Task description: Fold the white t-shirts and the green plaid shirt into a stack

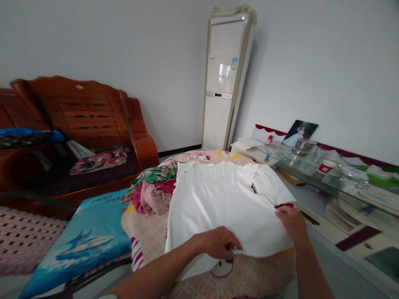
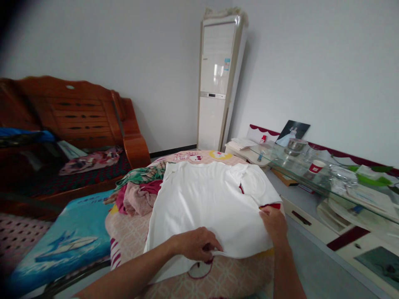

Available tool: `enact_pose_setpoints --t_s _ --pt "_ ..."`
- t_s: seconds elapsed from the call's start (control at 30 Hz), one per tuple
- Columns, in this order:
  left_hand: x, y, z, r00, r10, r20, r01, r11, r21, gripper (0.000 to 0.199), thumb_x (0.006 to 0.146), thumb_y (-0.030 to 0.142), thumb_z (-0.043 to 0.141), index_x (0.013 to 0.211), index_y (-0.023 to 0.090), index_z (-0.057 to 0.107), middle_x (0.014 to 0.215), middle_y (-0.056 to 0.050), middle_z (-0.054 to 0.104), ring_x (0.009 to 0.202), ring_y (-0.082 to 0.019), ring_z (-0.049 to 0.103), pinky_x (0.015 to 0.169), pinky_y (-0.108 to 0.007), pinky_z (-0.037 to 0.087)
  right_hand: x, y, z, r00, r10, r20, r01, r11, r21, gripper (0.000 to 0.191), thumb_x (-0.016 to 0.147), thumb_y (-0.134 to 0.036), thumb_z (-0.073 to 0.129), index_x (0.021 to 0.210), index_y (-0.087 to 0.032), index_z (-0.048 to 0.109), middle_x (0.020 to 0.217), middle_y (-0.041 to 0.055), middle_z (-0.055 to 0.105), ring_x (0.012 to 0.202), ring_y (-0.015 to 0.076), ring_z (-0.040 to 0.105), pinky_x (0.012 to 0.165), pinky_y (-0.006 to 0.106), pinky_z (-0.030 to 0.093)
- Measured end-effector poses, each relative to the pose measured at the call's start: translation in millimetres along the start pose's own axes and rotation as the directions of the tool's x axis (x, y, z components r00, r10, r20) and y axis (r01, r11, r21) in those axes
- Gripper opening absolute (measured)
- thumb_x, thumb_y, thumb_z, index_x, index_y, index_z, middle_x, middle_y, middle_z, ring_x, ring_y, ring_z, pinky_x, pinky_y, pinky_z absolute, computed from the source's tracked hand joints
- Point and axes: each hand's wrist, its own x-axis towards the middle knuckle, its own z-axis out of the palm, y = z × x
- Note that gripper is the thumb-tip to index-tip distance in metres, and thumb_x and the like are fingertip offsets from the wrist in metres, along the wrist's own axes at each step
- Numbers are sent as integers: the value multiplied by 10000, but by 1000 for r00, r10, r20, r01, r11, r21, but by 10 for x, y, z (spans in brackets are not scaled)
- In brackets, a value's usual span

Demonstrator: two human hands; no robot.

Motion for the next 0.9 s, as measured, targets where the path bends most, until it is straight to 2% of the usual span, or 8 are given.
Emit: enact_pose_setpoints --t_s 0.13,0.27,0.33,0.43,0.5,0.57,0.73,0.9 --pt "-38 -2 30 1000 -12 -9 10 974 -226 402 783 317 699 1172 223 665 861 -27 704 670 -103 621 640 -183 475 -107 -33 96 999 51 -12 -52 940 -338 209 733 -139 494 810 -146 688 806 144 690 746 262 640 637 337 418" --pt "-137 -111 -194 963 -128 -236 90 982 -167 297 853 298 601 1124 207 682 915 -50 709 747 -126 649 686 -204 495 -162 -413 220 973 -214 -88 184 946 -266 268 803 -160 475 982 -123 671 923 156 685 880 263 634 776 353 449" --pt "-282 -277 -419 819 -249 -517 257 965 -57 276 856 251 562 1103 206 679 959 -57 702 801 -151 652 758 -254 511 -165 -690 281 943 -324 -70 316 943 -108 261 833 -213 482 1005 -145 667 953 126 690 906 238 633 825 335 454" --pt "-622 -616 -785 437 -260 -861 562 827 35 323 795 163 572 1106 174 660 1065 -101 677 1033 -231 616 940 -355 469 -215 -1141 368 910 -414 33 404 900 164 259 828 -221 489 992 -153 677 936 102 703 780 197 643 775 315 481" --pt "-869 -831 -970 218 -277 -936 730 682 -32 359 769 126 565 1119 140 647 1108 -134 661 1085 -259 597 960 -369 456 -311 -1446 421 863 -489 127 415 830 372 250 817 -194 492 962 -156 692 899 87 715 748 178 651 726 281 487" --pt "-1064 -995 -1059 113 -374 -920 822 555 -125 355 796 178 563 1140 127 631 1055 -139 681 1003 -267 636 899 -371 483 -459 -1735 485 797 -577 178 439 756 486 230 797 -170 517 923 -161 710 861 73 722 748 174 653 716 263 475" --pt "-1227 -1179 -1022 192 -525 -829 843 520 -134 407 781 189 603 1187 164 609 1041 -98 712 962 -239 658 871 -324 475 -901 -2181 830 642 -684 347 513 719 469 182 830 -199 553 905 -194 718 666 12 699 609 143 624 604 216 394" --pt "-1265 -1217 -1177 89 -512 -854 808 538 -239 402 801 168 560 1199 163 617 999 -76 721 918 -205 665 830 -278 483 -1095 -2204 1118 578 -737 350 716 664 215 249 917 -210 433 846 -195 671 771 47 717 693 154 648 605 221 342"
